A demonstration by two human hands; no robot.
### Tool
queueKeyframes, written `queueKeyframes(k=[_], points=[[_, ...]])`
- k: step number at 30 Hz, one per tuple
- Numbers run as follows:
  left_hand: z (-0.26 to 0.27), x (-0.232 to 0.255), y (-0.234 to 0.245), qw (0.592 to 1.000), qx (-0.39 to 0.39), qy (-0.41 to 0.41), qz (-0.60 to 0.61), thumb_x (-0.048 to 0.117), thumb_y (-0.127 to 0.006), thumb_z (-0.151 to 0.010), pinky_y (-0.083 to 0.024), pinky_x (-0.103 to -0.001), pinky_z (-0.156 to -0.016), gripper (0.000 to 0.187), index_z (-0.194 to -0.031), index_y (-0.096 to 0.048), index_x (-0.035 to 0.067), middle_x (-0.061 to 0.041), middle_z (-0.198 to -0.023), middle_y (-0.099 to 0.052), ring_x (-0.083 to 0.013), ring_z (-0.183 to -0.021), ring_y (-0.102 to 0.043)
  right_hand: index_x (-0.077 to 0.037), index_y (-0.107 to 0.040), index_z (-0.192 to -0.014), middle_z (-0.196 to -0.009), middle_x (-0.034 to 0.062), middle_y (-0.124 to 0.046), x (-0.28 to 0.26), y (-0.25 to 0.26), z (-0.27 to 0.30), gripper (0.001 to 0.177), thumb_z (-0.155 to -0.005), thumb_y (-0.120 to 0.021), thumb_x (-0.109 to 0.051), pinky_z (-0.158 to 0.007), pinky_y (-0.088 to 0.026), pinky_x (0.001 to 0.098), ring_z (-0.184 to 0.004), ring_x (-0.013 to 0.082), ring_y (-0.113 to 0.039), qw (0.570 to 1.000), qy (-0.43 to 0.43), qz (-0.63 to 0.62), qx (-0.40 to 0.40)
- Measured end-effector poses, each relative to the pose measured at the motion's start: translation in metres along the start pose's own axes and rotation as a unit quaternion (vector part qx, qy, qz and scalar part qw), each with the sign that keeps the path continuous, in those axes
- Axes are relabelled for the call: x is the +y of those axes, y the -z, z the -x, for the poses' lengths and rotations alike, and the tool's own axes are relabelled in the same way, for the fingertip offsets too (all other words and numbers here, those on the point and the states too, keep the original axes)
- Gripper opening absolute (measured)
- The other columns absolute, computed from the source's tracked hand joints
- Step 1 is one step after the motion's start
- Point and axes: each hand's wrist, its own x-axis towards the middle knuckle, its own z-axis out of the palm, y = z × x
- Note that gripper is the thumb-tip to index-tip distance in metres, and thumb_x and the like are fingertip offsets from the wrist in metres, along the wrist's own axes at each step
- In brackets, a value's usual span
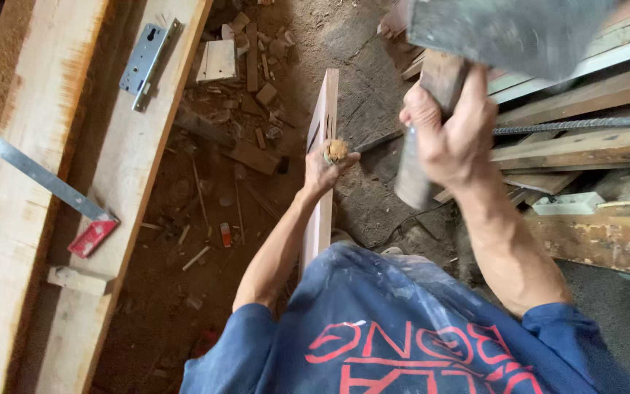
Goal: The person uses a small axe to repeatedly strike a wooden mallet held against a long plank, chipping away material along a marked line. The plank remains stationary on the floor while the person stands and works from above.
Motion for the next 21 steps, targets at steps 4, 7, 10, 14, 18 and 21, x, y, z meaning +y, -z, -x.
queueKeyframes(k=[4,7,10,14,18,21], points=[[0.013,-0.024,-0.015,0.993,0.052,-0.091,0.045,0.035,-0.086,-0.083,-0.064,-0.032,-0.072,0.047,-0.114,-0.068,0.005,-0.010,-0.096,-0.076,-0.0190,-0.081,-0.075,0.006,-0.036,-0.144,-0.073,0.0192,-0.068,0.038,-0.086,0.052,0.052,-0.104,-0.053,-0.021,-0.050,-0.059,0.0340,-0.056,0.0288,-0.070,0.948,-0.201,0.163,-0.186],[0.014,-0.040,-0.027,0.971,0.065,-0.148,0.179,0.009,-0.082,-0.083,-0.061,-0.031,-0.080,0.036,-0.117,-0.069,0.001,-0.008,-0.102,-0.074,-0.0151,-0.091,-0.071,0.012,-0.047,-0.121,-0.074,0.0251,-0.069,0.051,-0.080,0.072,0.046,-0.094,-0.066,-0.021,-0.053,-0.059,0.0411,-0.061,0.0336,-0.071,0.942,-0.202,0.179,-0.200],[-0.015,-0.036,-0.024,0.936,0.018,0.074,0.343,-0.004,-0.070,-0.084,-0.058,-0.027,-0.074,0.033,-0.116,-0.073,0.004,-0.001,-0.102,-0.073,-0.0102,-0.088,-0.068,0.011,-0.055,-0.109,-0.076,0.0242,-0.070,0.039,-0.059,0.064,0.043,-0.094,-0.069,-0.026,-0.053,-0.058,0.0394,-0.060,0.0299,-0.072,0.946,-0.242,0.136,-0.168],[-0.010,-0.006,-0.009,0.981,-0.009,0.043,0.190,0.003,-0.084,-0.081,-0.057,-0.029,-0.072,0.028,-0.105,-0.069,0.003,-0.005,-0.093,-0.073,-0.0121,-0.081,-0.066,0.008,-0.053,-0.115,-0.081,0.0206,-0.071,-0.003,-0.031,0.024,0.043,-0.095,-0.063,-0.029,-0.044,-0.059,0.0338,-0.057,0.0224,-0.072,0.942,-0.316,0.061,-0.099],[0.016,0.019,0.006,0.974,-0.002,-0.017,0.227,0.010,-0.086,-0.081,-0.059,-0.025,-0.073,0.032,-0.108,-0.068,0.007,0.000,-0.094,-0.074,-0.0091,-0.082,-0.069,0.007,-0.047,-0.129,-0.088,0.0148,-0.068,-0.036,-0.004,0.003,0.044,-0.101,-0.061,-0.024,-0.043,-0.063,0.0300,-0.056,0.0179,-0.069,0.990,-0.131,0.008,0.050],[0.017,0.011,0.005,0.982,0.023,0.010,0.189,0.010,-0.088,-0.087,-0.056,-0.027,-0.069,0.026,-0.101,-0.068,0.002,-0.006,-0.087,-0.070,-0.0121,-0.077,-0.063,0.006,-0.045,-0.128,-0.085,0.0129,-0.068,-0.029,-0.019,0.003,0.037,-0.110,-0.058,-0.023,-0.047,-0.059,0.0282,-0.057,0.0155,-0.066,0.992,-0.075,0.079,0.057]])
